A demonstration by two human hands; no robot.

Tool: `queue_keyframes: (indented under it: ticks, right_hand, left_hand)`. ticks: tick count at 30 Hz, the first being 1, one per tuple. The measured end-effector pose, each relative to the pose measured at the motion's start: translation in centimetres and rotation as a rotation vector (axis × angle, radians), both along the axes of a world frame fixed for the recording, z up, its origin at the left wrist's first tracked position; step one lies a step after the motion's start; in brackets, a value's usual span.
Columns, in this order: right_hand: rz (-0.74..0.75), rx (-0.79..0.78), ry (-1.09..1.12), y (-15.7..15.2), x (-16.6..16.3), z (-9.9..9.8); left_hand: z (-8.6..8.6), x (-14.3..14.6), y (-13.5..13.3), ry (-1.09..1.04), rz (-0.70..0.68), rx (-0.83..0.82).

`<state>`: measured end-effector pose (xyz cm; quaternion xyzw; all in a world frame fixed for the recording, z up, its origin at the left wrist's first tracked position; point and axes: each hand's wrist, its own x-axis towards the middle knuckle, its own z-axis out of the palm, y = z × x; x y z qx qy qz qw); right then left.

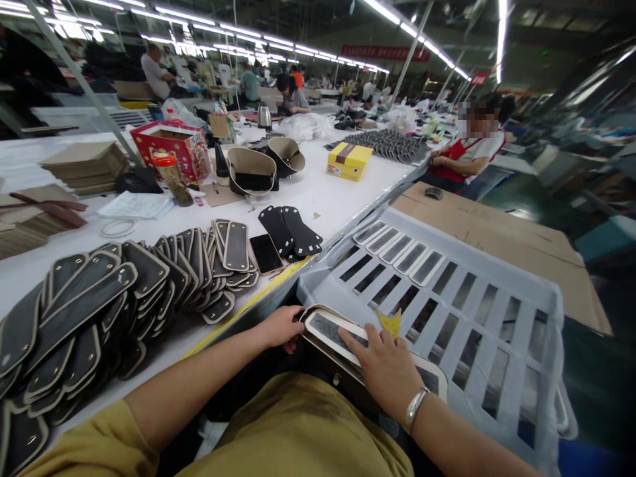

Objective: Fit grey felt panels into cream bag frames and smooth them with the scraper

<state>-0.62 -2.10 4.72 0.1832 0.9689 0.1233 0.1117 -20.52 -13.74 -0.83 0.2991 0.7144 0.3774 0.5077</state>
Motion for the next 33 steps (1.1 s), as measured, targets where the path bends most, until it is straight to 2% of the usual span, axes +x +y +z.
queue_keyframes:
  ticks: [6,16,22,27,30,33]
  right_hand:
    - [-0.034,0.077,-0.013,-1.2,-0.4,-0.7]
    - [-0.031,0.043,-0.03,-1.2,-0.2,-0.1]
    - [-0.028,0.01,-0.035,-1.8,-1.7,0.2]
    - [-0.01,0.054,-0.023,-2.9,-1.4,-0.3]
    - [-0.033,0.067,-0.03,-3.1,-1.5,-0.4]
    - [-0.059,0.032,-0.036,-2.9,-2.0,-0.2]
  left_hand:
    - [-0.4,0.0,0.1,0.007,0.007,0.013]
    - [0.5,0.4,0.6,0.06,0.048,-0.016]
    - [0.5,0.0,1.0,0.186,-0.075,-0.002]
    - [0.7,-0.6,1.1,0.206,-0.198,0.002]
    - [1.2,-0.8,1.0,0.343,-0.246,0.01]
    - [2.2,-0.3,0.7,0.679,-0.234,0.162]
